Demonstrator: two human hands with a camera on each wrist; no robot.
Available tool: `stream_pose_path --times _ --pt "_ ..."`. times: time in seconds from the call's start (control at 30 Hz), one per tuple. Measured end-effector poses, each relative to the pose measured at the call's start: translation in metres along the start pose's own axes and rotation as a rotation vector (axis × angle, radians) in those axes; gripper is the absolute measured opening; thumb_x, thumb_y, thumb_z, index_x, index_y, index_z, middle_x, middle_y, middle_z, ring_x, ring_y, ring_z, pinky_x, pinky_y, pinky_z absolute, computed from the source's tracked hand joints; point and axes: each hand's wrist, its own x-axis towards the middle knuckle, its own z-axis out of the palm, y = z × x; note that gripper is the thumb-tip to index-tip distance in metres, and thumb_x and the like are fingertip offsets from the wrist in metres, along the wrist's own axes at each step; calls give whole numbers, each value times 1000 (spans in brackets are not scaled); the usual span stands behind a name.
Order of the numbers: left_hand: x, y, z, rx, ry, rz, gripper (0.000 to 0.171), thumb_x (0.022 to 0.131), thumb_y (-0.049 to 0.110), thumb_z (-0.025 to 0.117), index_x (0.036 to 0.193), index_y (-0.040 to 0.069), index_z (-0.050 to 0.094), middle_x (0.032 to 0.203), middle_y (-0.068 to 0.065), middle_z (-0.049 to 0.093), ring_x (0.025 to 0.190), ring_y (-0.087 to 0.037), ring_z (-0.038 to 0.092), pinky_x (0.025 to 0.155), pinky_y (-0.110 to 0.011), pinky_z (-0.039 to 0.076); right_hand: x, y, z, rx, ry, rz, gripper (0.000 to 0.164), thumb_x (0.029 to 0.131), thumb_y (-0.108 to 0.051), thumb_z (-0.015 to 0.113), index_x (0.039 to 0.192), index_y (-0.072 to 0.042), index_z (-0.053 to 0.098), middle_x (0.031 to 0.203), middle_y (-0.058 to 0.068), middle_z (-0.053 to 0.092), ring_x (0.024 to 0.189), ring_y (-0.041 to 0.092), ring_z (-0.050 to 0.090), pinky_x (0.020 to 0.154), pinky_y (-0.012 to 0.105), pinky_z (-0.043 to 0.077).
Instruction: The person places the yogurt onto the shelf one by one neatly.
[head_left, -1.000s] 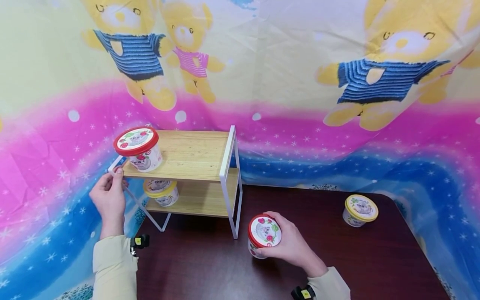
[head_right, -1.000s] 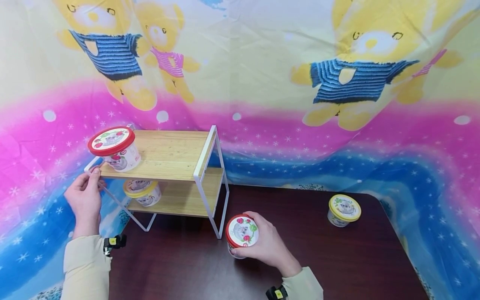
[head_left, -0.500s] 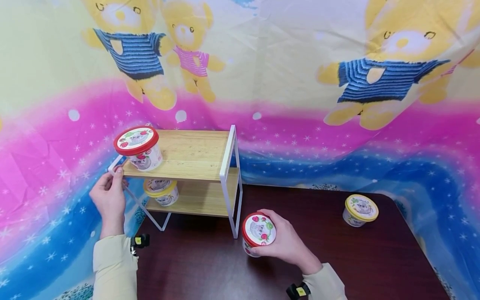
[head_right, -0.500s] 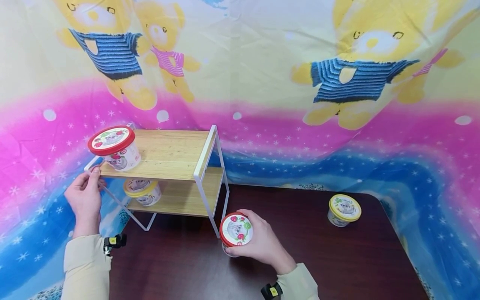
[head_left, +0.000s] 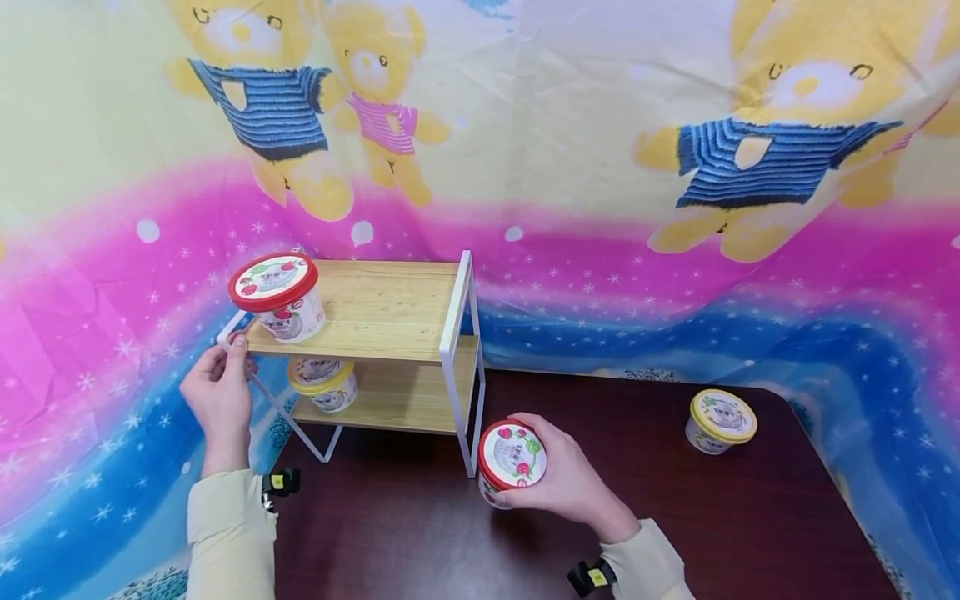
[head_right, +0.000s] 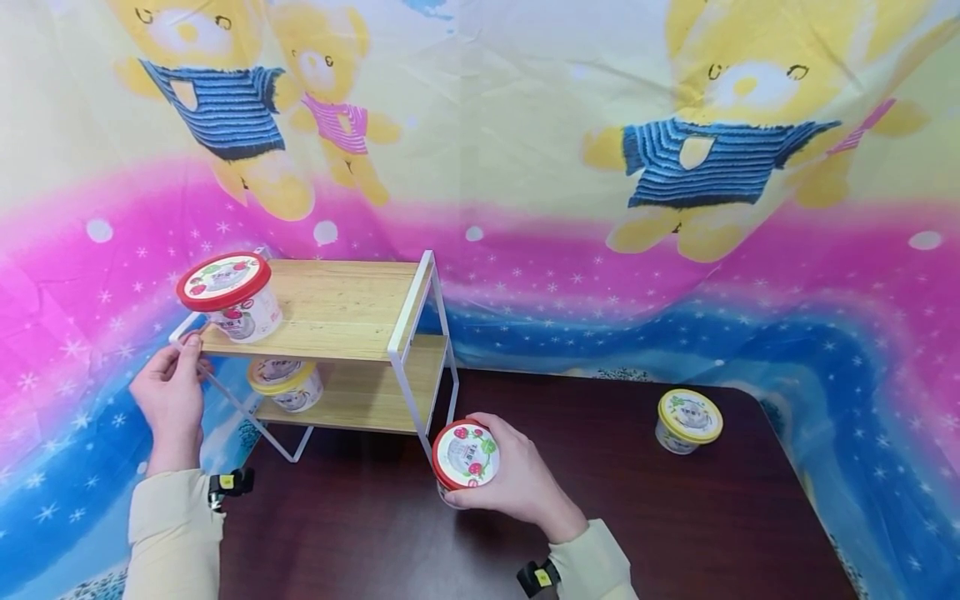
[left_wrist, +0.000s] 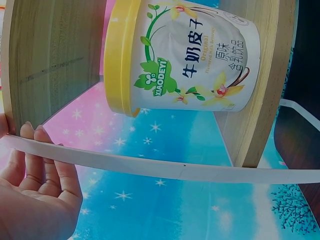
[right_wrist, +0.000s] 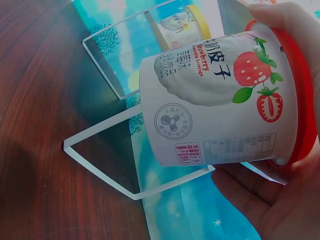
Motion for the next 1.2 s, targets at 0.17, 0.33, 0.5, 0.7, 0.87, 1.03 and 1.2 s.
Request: stream_pose_path --times 0.17,0.33,0.5,0.7,0.87,1.03,1.2 --pt "-1 1 0 -5 -3 2 38 93 40 73 116 10 78 82 3 67 77 -10 62 77 -23 46 1 -2 1 -7 -14 2 98 56 -52 99 138 -27 53 116 -18 61 101 8 59 85 34 54" --pt "1 -1 -1 -14 -7 8 38 94 39 73 116 8 77 81 5 67 77 -10 62 77 -23 47 3 -6 2 -10 -21 3 97 56 -53 98 137 -29 52 116 -20 61 102 7 58 85 33 55" --pt "1 -2 -1 -22 -8 11 39 93 39 73 117 9 77 82 4 68 76 -10 62 77 -22 47 4 -8 3 -9 -31 -21 97 57 -53 98 138 -29 52 118 -18 61 102 8 58 85 34 55" --pt "0 0 0 -25 -5 14 38 93 40 73 116 10 78 82 3 68 76 -10 62 77 -23 47 5 -10 4 -21 -47 -33 98 57 -56 97 139 -28 51 118 -18 60 102 8 58 85 35 55" --pt "0 -1 -1 -22 -4 11 38 93 39 73 117 10 77 82 3 68 76 -10 62 76 -22 47 8 -13 4 -32 -57 -24 99 56 -58 97 139 -28 51 118 -20 60 103 6 58 86 34 54" --pt "1 -1 -1 -37 -5 -2 39 92 39 74 117 10 77 84 2 68 77 -11 62 77 -22 48 10 -17 4 -36 -72 -25 98 56 -57 97 139 -30 50 119 -20 59 104 5 57 86 34 55" --pt "1 -1 0 -38 -7 -12 39 92 40 74 117 11 77 85 1 68 78 -12 62 77 -23 48 12 -20 5 -29 -94 -28 97 57 -57 96 138 -33 49 119 -19 59 104 5 58 85 33 55"
